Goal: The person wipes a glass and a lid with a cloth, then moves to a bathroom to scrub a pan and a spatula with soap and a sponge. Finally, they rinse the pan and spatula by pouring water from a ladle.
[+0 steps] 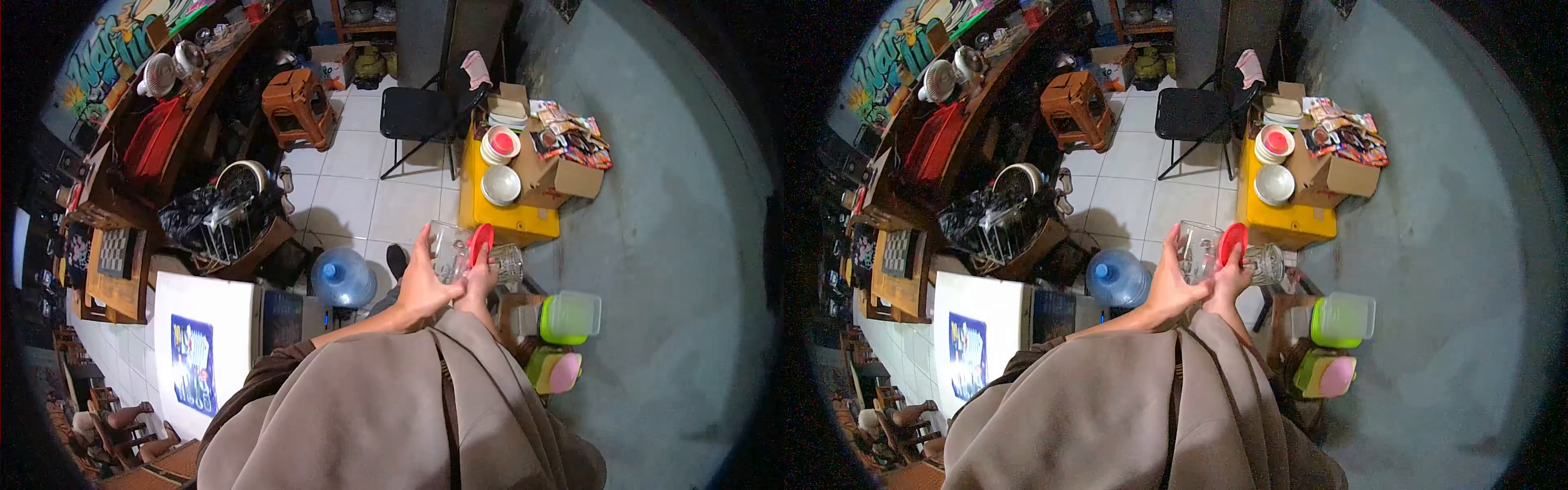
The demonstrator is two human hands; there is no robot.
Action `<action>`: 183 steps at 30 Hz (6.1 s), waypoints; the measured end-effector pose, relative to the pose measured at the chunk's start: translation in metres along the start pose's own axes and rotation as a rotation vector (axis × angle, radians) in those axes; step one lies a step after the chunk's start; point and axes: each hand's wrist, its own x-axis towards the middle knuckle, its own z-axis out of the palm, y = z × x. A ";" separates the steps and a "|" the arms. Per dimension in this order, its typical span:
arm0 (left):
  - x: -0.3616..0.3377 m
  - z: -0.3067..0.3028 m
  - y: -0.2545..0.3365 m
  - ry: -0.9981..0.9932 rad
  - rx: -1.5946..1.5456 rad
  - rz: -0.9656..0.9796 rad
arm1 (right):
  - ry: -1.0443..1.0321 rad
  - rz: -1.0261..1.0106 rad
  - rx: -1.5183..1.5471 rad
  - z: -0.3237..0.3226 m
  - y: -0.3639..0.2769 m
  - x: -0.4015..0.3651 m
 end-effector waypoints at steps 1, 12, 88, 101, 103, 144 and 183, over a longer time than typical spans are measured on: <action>0.006 -0.002 -0.010 -0.056 -0.233 -0.062 | -0.005 -0.045 0.024 0.009 -0.002 -0.005; 0.261 -0.041 -0.120 0.154 0.090 0.119 | -0.164 -0.438 -0.276 0.195 0.019 0.156; 0.721 -0.253 -0.225 0.467 -1.390 -0.366 | -1.811 -0.641 -1.041 0.677 0.184 0.495; 0.762 -0.401 -0.323 0.591 -1.306 -0.375 | -1.477 0.583 -1.010 0.799 0.323 0.447; 0.774 -0.436 -0.329 0.581 -1.303 -0.384 | -1.449 0.498 -0.970 0.825 0.347 0.439; 0.796 -0.500 -0.343 1.373 -0.556 -0.221 | -2.494 -0.982 -0.935 0.922 0.430 0.391; 0.768 -0.497 -0.347 1.171 -0.911 -0.200 | -2.364 -0.827 -0.205 0.925 0.465 0.415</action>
